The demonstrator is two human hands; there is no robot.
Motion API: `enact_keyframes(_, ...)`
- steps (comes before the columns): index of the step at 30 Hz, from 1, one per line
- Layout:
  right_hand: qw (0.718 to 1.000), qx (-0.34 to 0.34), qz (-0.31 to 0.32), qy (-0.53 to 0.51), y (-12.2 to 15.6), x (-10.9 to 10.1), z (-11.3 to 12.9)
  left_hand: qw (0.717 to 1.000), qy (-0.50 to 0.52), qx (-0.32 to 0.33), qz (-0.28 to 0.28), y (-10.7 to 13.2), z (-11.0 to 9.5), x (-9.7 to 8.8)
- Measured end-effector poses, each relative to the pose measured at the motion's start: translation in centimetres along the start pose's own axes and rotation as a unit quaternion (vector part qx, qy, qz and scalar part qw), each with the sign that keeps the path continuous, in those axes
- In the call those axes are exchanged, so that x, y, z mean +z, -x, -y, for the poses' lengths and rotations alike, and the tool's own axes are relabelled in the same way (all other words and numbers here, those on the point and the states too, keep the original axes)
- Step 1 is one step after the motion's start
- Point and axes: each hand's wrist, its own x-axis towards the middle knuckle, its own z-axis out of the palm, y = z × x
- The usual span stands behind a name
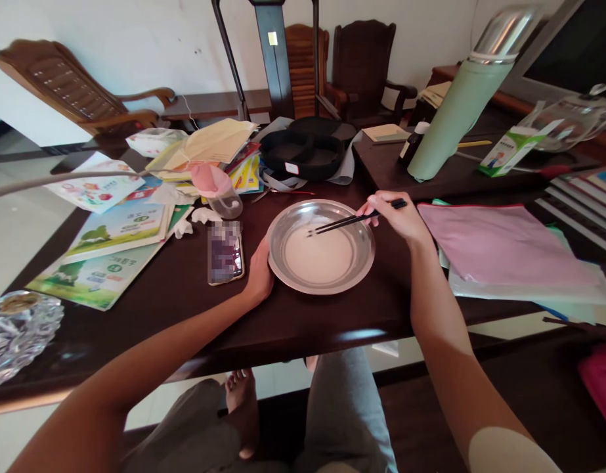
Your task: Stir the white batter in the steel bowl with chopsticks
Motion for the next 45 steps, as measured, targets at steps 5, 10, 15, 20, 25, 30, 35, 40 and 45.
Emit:
enact_keyframes(5, 0.998, 0.013, -0.049, -0.021, 0.2, -1.7, -0.3, 0.999, 0.036, -0.034, -0.003, 0.1, -0.2, 0.0)
enact_keyframes(10, 0.998, 0.027, 0.047, -0.019, 0.1, 0.3, 0.2, 0.999, 0.031, -0.027, -0.001, 0.1, -0.2, 0.1)
enact_keyframes(15, 1.000, 0.004, -0.017, 0.006, 0.1, -0.4, 0.2, 0.999, 0.030, -0.026, -0.005, 0.1, -0.1, 0.0)
enact_keyframes(20, 0.999, 0.028, -0.028, -0.022, 0.4, -1.3, 0.2, 0.999, 0.019, -0.028, -0.005, 0.1, -0.5, 0.1)
enact_keyframes(25, 0.998, 0.024, 0.057, -0.014, 0.2, 0.6, 0.5, 0.998, 0.039, -0.039, -0.009, 0.2, -1.0, 0.3)
enact_keyframes(30, 0.999, 0.005, -0.028, -0.016, 0.2, -1.0, 0.1, 0.999, 0.034, -0.030, -0.002, 0.2, -0.6, 0.2)
enact_keyframes(35, 0.998, 0.046, -0.001, -0.043, 0.4, -1.4, 0.0, 0.999, 0.036, -0.024, -0.005, 0.2, -0.7, 0.2)
enact_keyframes(40, 0.996, 0.036, 0.075, -0.014, 0.2, 0.7, 0.2, 0.998, 0.052, -0.034, -0.004, 0.2, -0.9, 0.3)
enact_keyframes(45, 1.000, 0.015, -0.016, -0.010, 0.2, -1.0, 0.2, 0.999, 0.036, -0.031, -0.005, 0.2, -0.6, 0.2)
